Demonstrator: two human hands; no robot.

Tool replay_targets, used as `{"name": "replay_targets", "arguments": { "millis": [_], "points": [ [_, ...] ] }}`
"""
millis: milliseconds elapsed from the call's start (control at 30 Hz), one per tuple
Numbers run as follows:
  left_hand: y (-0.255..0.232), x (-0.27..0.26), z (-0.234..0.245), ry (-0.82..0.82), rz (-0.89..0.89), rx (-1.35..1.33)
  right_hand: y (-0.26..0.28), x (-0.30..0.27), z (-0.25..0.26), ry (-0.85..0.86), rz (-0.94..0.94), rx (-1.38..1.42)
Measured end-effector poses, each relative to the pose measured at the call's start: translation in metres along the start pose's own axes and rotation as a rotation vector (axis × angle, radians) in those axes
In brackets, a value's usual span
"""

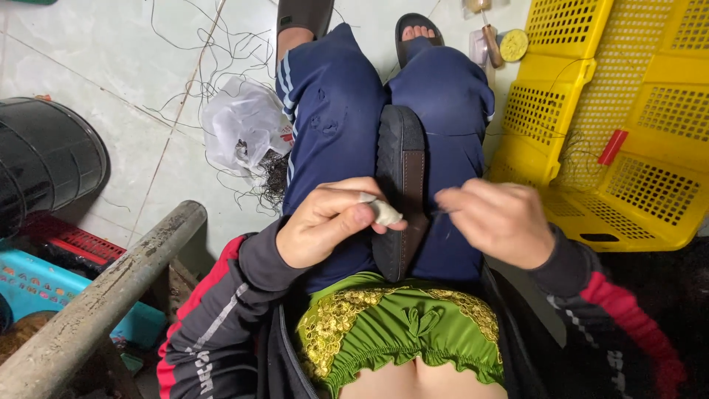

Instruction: Hand-sewing a shoe sole to the upper part of a shoe using a needle and thread.

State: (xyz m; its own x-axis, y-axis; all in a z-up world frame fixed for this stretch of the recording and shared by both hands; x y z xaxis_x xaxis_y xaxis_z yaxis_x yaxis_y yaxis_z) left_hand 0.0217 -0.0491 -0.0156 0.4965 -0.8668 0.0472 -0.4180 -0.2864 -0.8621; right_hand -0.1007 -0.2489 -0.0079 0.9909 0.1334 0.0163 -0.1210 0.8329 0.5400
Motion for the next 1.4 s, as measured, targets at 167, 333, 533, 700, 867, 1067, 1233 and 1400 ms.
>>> {"name": "replay_targets", "arguments": {
  "millis": [167,333,533,700,867,1067,1233,1400],
  "points": [
    [0.007,-0.015,0.004,-0.067,-0.008,-0.037,-0.063,-0.077,0.063,-0.425,-0.579,-0.413],
    [0.013,-0.019,0.004,-0.030,0.106,-0.118,0.027,-0.014,0.037,-0.221,-0.241,-0.102],
    [0.007,-0.020,-0.001,-0.099,-0.025,-0.034,0.037,-0.003,0.000,-0.001,-0.035,0.228],
    [0.008,0.001,-0.003,-0.120,-0.018,-0.015,0.033,-0.005,-0.002,0.020,-0.235,0.566],
    [0.015,0.039,0.019,-0.345,-0.024,-0.229,0.034,0.018,-0.014,0.004,-0.175,0.587],
    [-0.020,0.011,0.076,-0.125,-0.100,0.649,0.035,-0.003,-0.008,0.099,0.023,0.008],
    [-0.040,-0.006,0.025,-0.269,-0.247,1.136,0.040,-0.003,-0.004,0.089,0.067,-0.138],
    [-0.008,-0.023,-0.013,-0.071,-0.082,0.712,0.047,0.003,0.003,0.145,0.062,-0.242]
  ]
}}
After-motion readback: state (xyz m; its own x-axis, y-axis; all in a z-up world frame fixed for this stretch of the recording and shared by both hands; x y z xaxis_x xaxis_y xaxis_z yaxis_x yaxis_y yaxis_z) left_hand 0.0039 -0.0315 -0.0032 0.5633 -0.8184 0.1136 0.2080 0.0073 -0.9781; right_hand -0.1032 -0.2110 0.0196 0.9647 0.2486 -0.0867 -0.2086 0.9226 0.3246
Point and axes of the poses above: each hand's wrist, its own x-axis towards the middle knuckle, its own z-axis out of the back of the hand, y = z × x, the point moved 3 cm from there along x, towards the middle knuckle, and after that the axes turned 5 degrees about -x, right-handed, at the moved point
